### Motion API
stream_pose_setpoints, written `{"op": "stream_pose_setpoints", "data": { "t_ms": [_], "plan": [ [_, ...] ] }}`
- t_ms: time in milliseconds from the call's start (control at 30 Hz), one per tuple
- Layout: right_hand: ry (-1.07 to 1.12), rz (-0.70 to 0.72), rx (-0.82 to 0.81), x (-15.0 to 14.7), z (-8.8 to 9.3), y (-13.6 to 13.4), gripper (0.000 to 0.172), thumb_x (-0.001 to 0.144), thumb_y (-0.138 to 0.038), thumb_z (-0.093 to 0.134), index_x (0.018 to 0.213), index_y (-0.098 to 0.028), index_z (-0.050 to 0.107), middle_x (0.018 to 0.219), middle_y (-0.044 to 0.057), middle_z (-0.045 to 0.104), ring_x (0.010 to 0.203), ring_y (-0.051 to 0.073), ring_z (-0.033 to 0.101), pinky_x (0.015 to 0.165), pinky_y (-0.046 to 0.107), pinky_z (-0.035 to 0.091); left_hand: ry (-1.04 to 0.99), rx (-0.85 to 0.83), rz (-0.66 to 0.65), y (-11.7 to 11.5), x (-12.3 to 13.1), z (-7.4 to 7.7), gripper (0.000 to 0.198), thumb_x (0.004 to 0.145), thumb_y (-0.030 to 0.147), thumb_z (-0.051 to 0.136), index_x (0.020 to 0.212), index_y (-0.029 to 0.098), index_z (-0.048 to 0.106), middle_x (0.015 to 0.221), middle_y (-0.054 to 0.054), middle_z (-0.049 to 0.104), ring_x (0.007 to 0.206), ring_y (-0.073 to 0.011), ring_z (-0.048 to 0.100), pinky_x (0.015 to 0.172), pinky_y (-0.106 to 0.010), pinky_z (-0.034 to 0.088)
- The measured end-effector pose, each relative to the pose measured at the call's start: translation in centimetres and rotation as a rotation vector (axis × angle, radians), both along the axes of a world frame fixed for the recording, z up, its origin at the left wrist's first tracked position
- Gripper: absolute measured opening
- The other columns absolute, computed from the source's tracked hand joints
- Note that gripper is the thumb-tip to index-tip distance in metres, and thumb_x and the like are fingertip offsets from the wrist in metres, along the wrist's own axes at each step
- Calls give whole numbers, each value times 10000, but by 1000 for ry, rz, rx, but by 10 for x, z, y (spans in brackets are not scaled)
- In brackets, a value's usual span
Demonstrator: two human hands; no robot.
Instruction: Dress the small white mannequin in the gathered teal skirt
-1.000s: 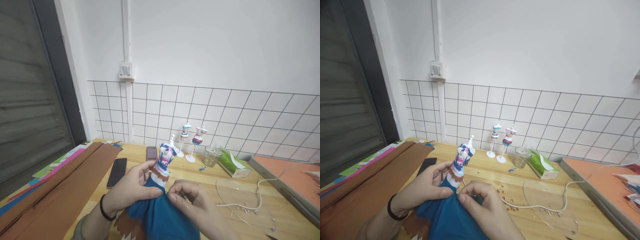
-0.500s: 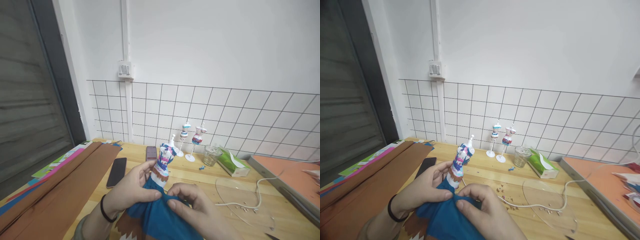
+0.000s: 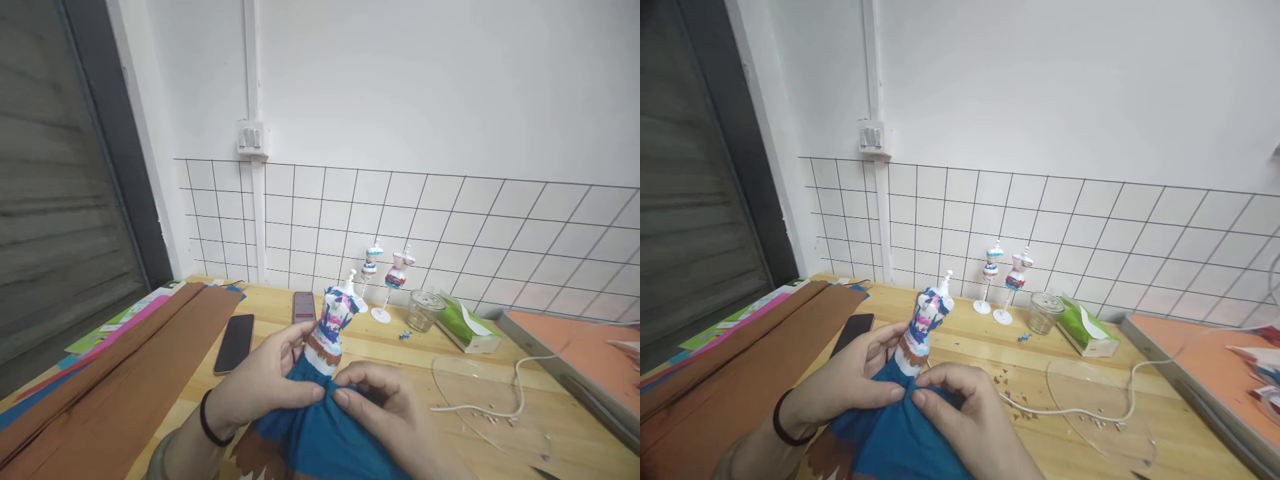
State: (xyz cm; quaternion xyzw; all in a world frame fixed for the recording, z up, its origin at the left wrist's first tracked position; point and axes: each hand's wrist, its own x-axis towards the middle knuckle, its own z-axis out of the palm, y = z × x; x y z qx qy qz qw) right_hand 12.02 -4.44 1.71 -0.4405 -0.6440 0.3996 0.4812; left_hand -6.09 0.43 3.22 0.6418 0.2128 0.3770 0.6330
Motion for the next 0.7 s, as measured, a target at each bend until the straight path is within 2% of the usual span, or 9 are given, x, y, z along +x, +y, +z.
{"op": "stream_pose_setpoints", "data": {
  "t_ms": [300,700],
  "plan": [
    [-71,-45,9,-2,-2,0,133,721,-321,659,708,-189,669,711,21,701,662,149,630,617,229,488,-8,-15,6,-1,1,-4,650,638,79,729,1219,219,474,1270,-73,539,1242,-233,408,1041,-361,312],
    [-37,-83,-7,-5,-2,3,184,719,-348,639,672,-171,644,653,21,664,612,135,582,562,218,444,-10,-10,-2,-2,3,-3,618,659,76,713,1211,225,479,1269,-68,539,1213,-211,441,1030,-338,333]
  ]
}}
